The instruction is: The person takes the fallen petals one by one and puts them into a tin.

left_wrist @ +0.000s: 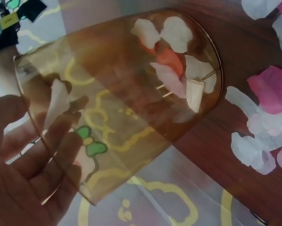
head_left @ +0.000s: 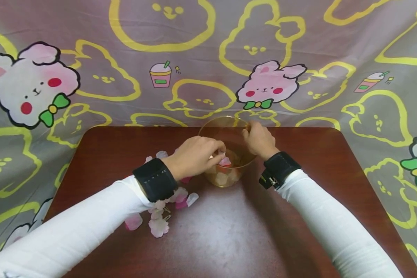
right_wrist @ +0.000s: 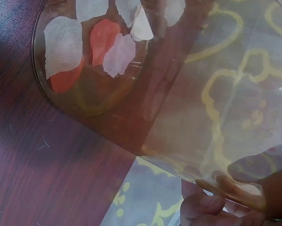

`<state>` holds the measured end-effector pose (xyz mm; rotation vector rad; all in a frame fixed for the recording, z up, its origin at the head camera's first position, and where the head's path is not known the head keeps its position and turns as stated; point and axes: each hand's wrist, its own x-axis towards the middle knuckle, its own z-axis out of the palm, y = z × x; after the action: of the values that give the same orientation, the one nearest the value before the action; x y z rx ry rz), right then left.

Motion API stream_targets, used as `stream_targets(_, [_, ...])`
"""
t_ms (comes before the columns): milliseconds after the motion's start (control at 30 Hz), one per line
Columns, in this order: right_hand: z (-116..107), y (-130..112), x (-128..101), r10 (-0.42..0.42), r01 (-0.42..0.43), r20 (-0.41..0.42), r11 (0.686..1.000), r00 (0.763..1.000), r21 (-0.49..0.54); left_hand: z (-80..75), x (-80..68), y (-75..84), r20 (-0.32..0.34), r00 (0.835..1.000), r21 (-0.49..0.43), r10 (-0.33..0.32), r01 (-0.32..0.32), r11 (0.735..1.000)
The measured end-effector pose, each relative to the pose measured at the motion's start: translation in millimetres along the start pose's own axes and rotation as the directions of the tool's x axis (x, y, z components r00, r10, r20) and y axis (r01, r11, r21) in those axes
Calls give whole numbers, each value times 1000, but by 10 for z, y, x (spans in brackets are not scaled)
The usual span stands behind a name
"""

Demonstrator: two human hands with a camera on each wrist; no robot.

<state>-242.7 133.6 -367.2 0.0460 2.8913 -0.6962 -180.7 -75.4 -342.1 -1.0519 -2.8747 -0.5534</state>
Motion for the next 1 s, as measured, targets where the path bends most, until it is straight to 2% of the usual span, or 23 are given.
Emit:
stream_targets(100, [-5,4,0,7,-7,6,1000,1000,-6,-42,-24,-21,23,1000,-40,-20,21,999])
stream_targets(400, [-7,38,-1,4,-4,6,1000,1000,1,-137,-209,-105,15,997,-100,-80,81,992])
stream_targets(500, [-7,43,-3,3,-3,1,1000,1000,-1,-159,-276,-97,31,996,-108,-85,88,990])
stream_targets(633, [1,39,-8,6,-6,2,1000,1000,-2,-206,-398,-123,20,995,-93,-96,97,991])
stream_targets(833, [-6,28,-21,4,-4,4,1000,1000,1,-245,-730,-345,-34,984,-102,-173,169,980])
stream_targets(1000, [-12,1,-26,-5,5,4,1000,1000,5,-172,-1139,-575,2,960,-98,-279,278,956])
